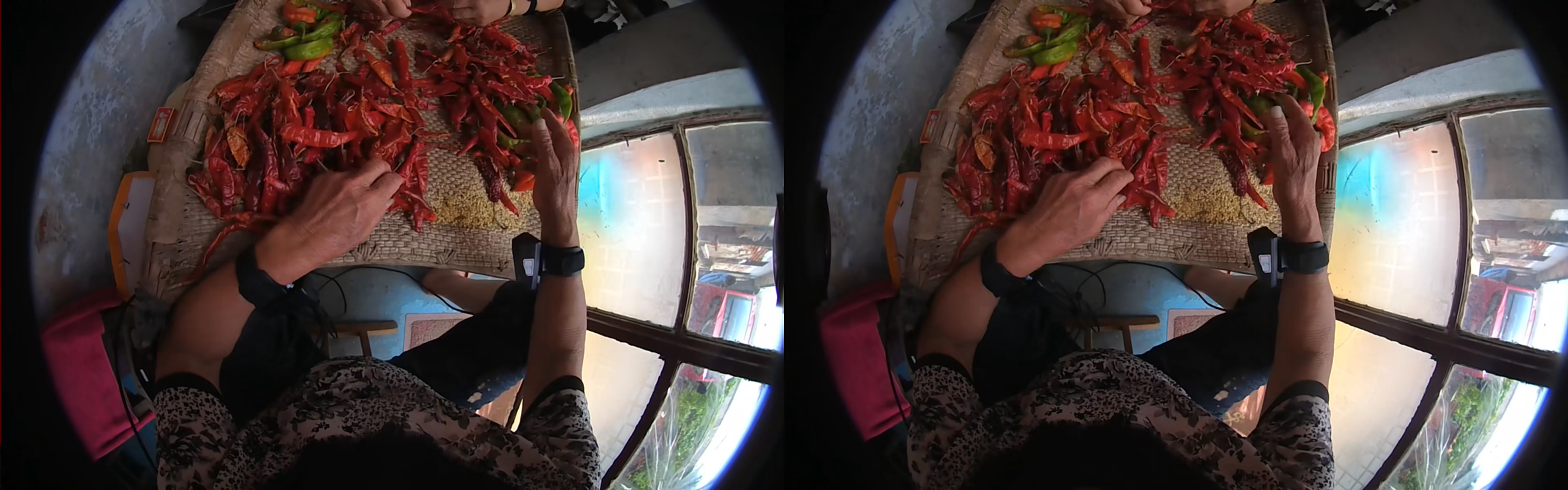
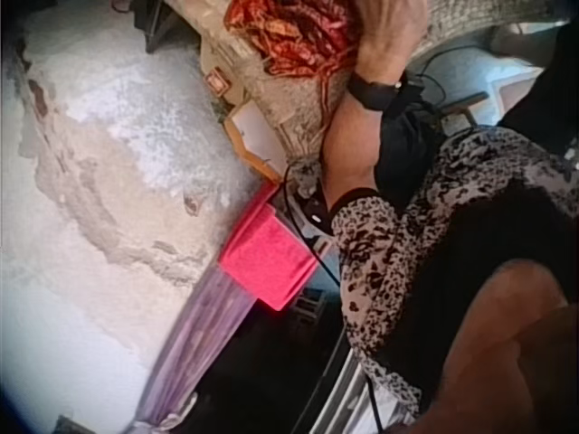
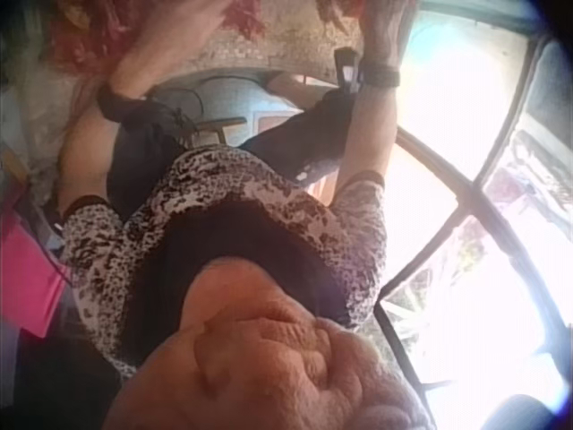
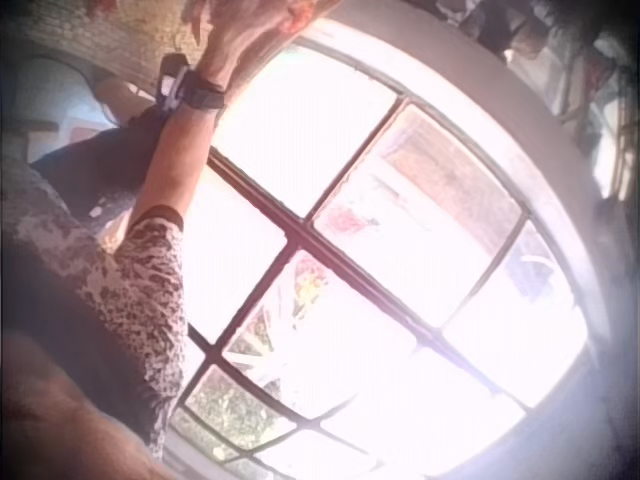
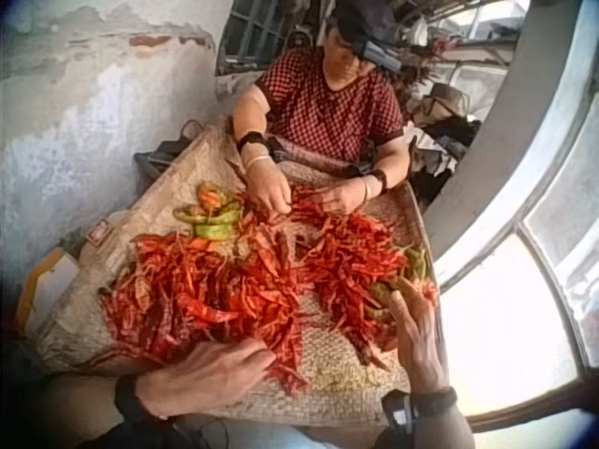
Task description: The person sorts through a pile of red and green peppers on a woven tray, picking up individual peppers to pull off the stems and break open the skins to release the seeds.
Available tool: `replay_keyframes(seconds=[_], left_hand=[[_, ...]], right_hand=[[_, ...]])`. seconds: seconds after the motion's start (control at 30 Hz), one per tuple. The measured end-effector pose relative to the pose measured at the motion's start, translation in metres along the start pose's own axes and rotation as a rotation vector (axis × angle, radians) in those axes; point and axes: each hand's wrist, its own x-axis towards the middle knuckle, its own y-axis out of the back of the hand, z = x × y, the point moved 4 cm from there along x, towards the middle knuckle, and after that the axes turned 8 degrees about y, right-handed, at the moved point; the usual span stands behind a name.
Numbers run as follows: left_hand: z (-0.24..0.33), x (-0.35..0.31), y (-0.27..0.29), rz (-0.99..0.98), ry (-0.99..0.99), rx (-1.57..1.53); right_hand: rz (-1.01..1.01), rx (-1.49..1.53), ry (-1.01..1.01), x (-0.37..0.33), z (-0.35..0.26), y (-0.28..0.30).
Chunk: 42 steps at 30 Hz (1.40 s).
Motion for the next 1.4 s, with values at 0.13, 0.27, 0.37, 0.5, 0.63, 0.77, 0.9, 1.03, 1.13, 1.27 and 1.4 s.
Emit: replay_keyframes(seconds=[0.13, 0.27, 0.37, 0.5, 0.63, 0.77, 0.9, 1.03, 1.13, 1.27, 1.4], left_hand=[[-0.001, -0.006, 0.000, -0.037, -0.025, 0.150], [0.003, -0.008, 0.001, 0.009, -0.031, 0.186], [0.001, -0.003, -0.006, -0.016, -0.086, 0.163], [0.003, -0.002, -0.003, -0.018, -0.054, 0.116], [0.007, -0.003, 0.002, 0.019, -0.059, 0.054], [0.003, -0.004, -0.002, 0.000, -0.007, -0.037], [0.007, 0.001, 0.000, 0.025, 0.035, -0.203], [0.006, 0.004, 0.004, 0.095, 0.071, -0.399], [0.006, 0.007, 0.011, 0.088, 0.123, -0.523], [0.006, 0.008, 0.015, 0.029, 0.202, -0.674], [0.002, 0.005, 0.016, 0.046, 0.218, -0.705]], right_hand=[[-0.367, -0.247, 0.115, -0.026, -0.027, -0.062], [-0.379, -0.405, 0.150, -0.039, -0.018, -0.084], [-0.375, -0.386, 0.198, -0.033, -0.015, -0.082], [-0.325, -0.429, 0.142, -0.030, -0.030, -0.058], [-0.533, -0.272, -0.075, -0.028, -0.051, -0.030], [-0.545, -0.151, -0.135, -0.018, -0.034, 0.001], [0.020, 0.357, -0.198, -0.001, -0.019, 0.041], [0.332, 0.107, -0.046, -0.003, -0.015, 0.028], [-0.449, -0.261, 0.102, -0.020, -0.029, -0.031], [-0.604, -0.353, 0.286, -0.043, -0.039, -0.071], [-0.576, -0.417, 0.378, -0.040, -0.053, -0.067]])
